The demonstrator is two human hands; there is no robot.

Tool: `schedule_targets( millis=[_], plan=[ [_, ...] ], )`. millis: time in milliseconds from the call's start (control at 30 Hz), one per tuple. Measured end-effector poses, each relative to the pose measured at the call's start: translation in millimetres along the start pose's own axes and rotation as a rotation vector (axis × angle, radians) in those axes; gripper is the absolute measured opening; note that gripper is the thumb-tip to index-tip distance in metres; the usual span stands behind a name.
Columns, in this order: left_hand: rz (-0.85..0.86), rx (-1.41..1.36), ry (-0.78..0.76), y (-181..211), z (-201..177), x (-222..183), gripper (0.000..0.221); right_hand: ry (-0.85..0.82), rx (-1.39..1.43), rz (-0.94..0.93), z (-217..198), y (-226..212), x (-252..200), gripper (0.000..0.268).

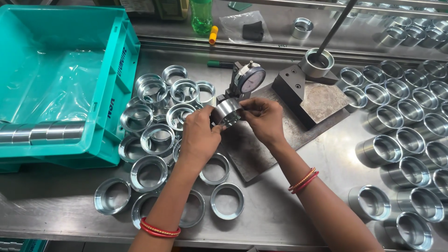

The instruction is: Measuring the diameter of metal rings using a dial gauge and sorting them into a bin.

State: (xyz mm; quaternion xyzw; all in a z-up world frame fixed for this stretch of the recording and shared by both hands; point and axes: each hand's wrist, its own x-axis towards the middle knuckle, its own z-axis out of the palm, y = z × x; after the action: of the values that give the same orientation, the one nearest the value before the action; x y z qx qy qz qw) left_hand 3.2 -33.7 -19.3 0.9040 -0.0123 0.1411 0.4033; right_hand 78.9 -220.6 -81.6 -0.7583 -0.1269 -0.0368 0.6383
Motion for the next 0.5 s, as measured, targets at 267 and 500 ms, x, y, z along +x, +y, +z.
schedule_targets(
  millis=[267,500],
  plan=[
    [-0.046,0.048,0.0,3.5,0.7,10.4,0.054,0.027,-0.002,0.036,-1.5,4.1,0.1,0.018],
    [0.0,0.004,0.032,14.6,11.7,24.7,0.073,0.006,0.015,0.148,-10.5,8.5,7.0,0.014]
  ],
)
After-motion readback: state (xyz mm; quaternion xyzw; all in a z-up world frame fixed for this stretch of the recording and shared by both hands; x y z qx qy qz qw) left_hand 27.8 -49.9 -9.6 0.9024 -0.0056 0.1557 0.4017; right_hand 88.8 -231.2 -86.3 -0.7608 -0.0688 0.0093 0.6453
